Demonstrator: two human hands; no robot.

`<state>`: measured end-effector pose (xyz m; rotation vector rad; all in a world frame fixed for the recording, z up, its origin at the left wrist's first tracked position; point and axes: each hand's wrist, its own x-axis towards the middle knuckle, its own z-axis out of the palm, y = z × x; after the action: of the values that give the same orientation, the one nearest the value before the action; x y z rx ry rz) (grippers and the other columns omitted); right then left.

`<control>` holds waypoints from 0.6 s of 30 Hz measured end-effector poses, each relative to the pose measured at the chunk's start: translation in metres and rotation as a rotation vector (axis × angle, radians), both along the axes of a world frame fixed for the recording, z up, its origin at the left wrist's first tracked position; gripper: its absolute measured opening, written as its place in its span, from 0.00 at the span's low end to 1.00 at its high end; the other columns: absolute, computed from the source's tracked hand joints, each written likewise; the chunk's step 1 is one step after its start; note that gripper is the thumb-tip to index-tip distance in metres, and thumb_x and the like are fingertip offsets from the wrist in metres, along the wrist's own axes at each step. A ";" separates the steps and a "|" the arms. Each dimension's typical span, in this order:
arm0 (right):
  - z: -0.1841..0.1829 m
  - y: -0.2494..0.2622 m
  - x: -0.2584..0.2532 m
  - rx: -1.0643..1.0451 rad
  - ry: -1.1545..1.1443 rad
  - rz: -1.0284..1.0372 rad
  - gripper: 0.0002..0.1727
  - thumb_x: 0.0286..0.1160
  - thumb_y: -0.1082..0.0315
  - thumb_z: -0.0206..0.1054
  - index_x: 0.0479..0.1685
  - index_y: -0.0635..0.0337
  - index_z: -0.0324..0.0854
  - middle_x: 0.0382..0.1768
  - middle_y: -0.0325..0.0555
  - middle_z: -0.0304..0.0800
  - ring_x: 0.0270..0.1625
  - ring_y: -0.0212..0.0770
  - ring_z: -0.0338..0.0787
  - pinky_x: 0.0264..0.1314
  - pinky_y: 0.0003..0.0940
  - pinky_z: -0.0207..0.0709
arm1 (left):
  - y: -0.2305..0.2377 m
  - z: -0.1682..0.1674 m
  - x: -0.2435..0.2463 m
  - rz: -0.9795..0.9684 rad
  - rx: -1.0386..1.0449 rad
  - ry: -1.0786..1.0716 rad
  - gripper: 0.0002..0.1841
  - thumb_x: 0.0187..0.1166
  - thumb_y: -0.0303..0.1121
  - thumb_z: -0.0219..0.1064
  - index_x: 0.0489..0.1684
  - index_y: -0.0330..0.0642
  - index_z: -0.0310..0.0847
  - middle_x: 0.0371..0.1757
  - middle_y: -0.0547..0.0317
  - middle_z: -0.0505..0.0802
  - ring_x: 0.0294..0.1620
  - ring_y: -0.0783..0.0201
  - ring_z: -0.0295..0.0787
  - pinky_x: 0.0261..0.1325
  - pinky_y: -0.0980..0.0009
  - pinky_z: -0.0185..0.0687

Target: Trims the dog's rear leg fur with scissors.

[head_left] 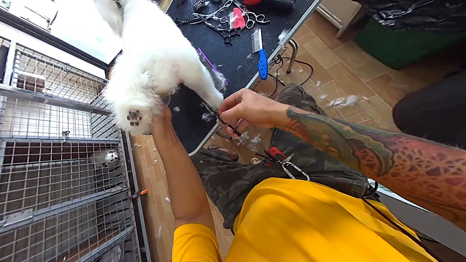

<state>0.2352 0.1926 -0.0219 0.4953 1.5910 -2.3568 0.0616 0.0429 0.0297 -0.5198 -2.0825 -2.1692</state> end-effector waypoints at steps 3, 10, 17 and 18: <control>-0.004 -0.006 0.004 0.016 -0.034 -0.024 0.05 0.75 0.79 0.69 0.46 0.69 0.85 0.35 0.57 0.94 0.29 0.50 0.95 0.33 0.43 0.93 | 0.001 0.002 0.003 0.005 0.001 -0.001 0.10 0.88 0.29 0.55 0.60 0.39 0.72 0.47 0.59 0.86 0.49 0.69 0.84 0.56 0.69 0.85; -0.009 -0.016 0.008 -0.063 -0.023 -0.080 0.08 0.80 0.71 0.68 0.46 0.69 0.86 0.31 0.55 0.93 0.27 0.47 0.94 0.32 0.40 0.92 | 0.000 -0.004 0.000 -0.004 0.026 0.020 0.09 0.89 0.29 0.53 0.60 0.38 0.72 0.48 0.59 0.86 0.50 0.70 0.84 0.58 0.71 0.84; -0.041 -0.016 0.039 -0.043 0.031 0.183 0.17 0.66 0.82 0.69 0.56 0.64 0.82 0.42 0.51 0.93 0.38 0.44 0.95 0.42 0.39 0.93 | -0.010 -0.019 -0.005 -0.010 0.078 0.033 0.09 0.89 0.30 0.55 0.59 0.40 0.73 0.46 0.61 0.87 0.49 0.70 0.85 0.56 0.70 0.86; -0.042 -0.014 0.042 -0.010 0.074 0.156 0.20 0.60 0.83 0.68 0.55 0.62 0.81 0.44 0.50 0.92 0.40 0.43 0.95 0.44 0.38 0.92 | -0.011 -0.021 -0.005 -0.012 0.080 0.017 0.10 0.89 0.32 0.54 0.60 0.40 0.73 0.46 0.61 0.87 0.49 0.70 0.85 0.57 0.69 0.86</control>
<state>0.2771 0.1781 -0.0638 0.2744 1.5870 -2.2889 0.0568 0.0319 0.0084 -0.5421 -1.9796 -2.2358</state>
